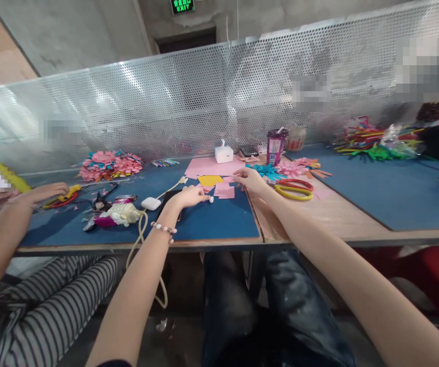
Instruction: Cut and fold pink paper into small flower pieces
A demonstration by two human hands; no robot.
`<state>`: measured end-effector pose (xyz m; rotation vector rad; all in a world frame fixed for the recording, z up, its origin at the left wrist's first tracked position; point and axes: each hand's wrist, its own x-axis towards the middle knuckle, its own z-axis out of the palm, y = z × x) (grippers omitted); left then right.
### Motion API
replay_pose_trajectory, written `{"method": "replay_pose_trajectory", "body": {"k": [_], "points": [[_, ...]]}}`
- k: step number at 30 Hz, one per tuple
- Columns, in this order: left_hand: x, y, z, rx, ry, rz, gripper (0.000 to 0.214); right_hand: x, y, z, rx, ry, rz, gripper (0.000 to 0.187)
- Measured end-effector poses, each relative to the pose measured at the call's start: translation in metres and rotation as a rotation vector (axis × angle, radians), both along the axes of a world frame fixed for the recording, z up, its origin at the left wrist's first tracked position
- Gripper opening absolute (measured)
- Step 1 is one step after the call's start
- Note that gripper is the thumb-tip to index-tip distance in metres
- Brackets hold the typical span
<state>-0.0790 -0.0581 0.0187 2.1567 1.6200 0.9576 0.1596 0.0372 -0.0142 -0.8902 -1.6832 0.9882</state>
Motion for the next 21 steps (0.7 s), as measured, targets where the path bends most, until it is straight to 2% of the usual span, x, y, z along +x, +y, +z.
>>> {"method": "replay_pose_trajectory", "body": {"k": [2, 3, 5, 7, 10, 16, 21], "points": [[-0.001, 0.009, 0.006, -0.083, 0.062, -0.034, 0.025, -0.002, -0.005, 0.002, 0.029, -0.005, 0.013, 0.019], [0.000, 0.013, 0.008, -0.077, 0.050, -0.024, 0.023, -0.004, -0.007, 0.003, 0.044, -0.011, 0.021, 0.017], [0.008, 0.022, 0.013, -0.037, -0.058, -0.005, 0.018, -0.006, -0.013, 0.005, 0.066, -0.023, 0.031, 0.015], [0.019, 0.033, 0.013, -0.038, -0.235, -0.084, 0.031, -0.008, -0.015, 0.005, 0.081, -0.025, 0.031, 0.016], [0.035, 0.045, 0.010, -0.099, -0.361, -0.195, 0.046, -0.010, -0.014, 0.003, 0.122, -0.029, 0.015, 0.020], [0.042, 0.050, -0.002, -0.112, -0.408, -0.299, 0.037, -0.015, -0.015, 0.002, 0.180, -0.007, 0.018, 0.019], [0.038, 0.051, -0.007, -0.044, -0.470, -0.242, 0.035, -0.019, -0.026, 0.008, 0.200, -0.030, 0.044, 0.028]]}}
